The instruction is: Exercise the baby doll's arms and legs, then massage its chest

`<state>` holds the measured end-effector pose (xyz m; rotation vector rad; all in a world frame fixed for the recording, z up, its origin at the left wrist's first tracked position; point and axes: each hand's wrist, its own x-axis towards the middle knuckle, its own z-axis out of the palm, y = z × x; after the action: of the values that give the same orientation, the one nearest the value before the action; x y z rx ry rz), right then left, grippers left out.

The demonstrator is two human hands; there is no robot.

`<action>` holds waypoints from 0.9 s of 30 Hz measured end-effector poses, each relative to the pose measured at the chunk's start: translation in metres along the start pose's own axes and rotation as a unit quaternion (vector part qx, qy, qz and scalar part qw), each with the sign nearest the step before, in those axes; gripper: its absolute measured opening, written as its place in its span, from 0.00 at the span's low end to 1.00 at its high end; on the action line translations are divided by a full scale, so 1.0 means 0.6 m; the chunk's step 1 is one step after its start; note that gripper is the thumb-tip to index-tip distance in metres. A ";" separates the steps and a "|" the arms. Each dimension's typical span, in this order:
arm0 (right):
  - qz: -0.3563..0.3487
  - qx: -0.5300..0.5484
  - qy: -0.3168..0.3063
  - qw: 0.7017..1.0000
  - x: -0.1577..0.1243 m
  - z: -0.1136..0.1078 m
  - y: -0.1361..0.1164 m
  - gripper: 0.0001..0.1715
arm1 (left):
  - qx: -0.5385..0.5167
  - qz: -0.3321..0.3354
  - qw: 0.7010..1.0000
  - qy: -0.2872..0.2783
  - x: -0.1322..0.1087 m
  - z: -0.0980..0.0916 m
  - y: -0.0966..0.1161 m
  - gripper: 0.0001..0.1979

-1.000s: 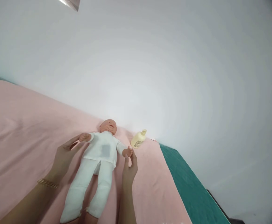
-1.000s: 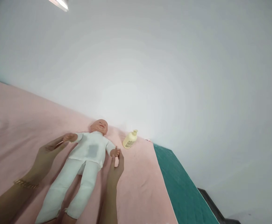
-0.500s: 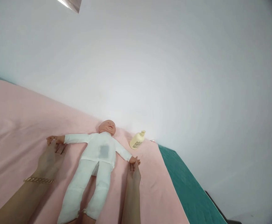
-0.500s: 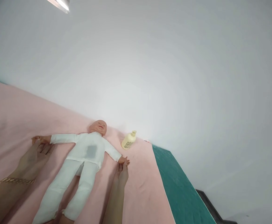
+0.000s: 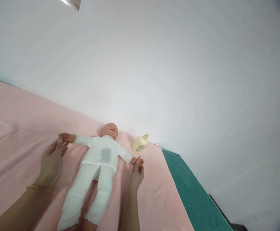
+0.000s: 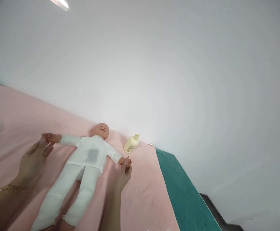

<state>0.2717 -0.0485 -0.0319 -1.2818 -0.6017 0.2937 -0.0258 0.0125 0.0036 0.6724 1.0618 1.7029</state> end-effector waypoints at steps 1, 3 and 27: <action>0.012 0.001 0.007 1.000 -0.008 0.006 -0.014 0.37 | 0.038 0.030 0.999 -0.005 -0.010 0.006 0.008 0.24; 0.017 0.012 0.000 1.000 -0.028 0.021 -0.039 0.35 | 0.110 0.071 0.990 -0.044 -0.026 0.017 0.015 0.23; -0.387 -0.178 -0.250 0.869 -0.069 0.057 -0.027 0.19 | 0.335 0.386 0.795 -0.327 -0.022 0.027 -0.072 0.20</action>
<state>0.2165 -0.0472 -0.0216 -1.2019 -1.6172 -0.1817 0.0116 0.0115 -0.0266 2.2253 0.8944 1.4487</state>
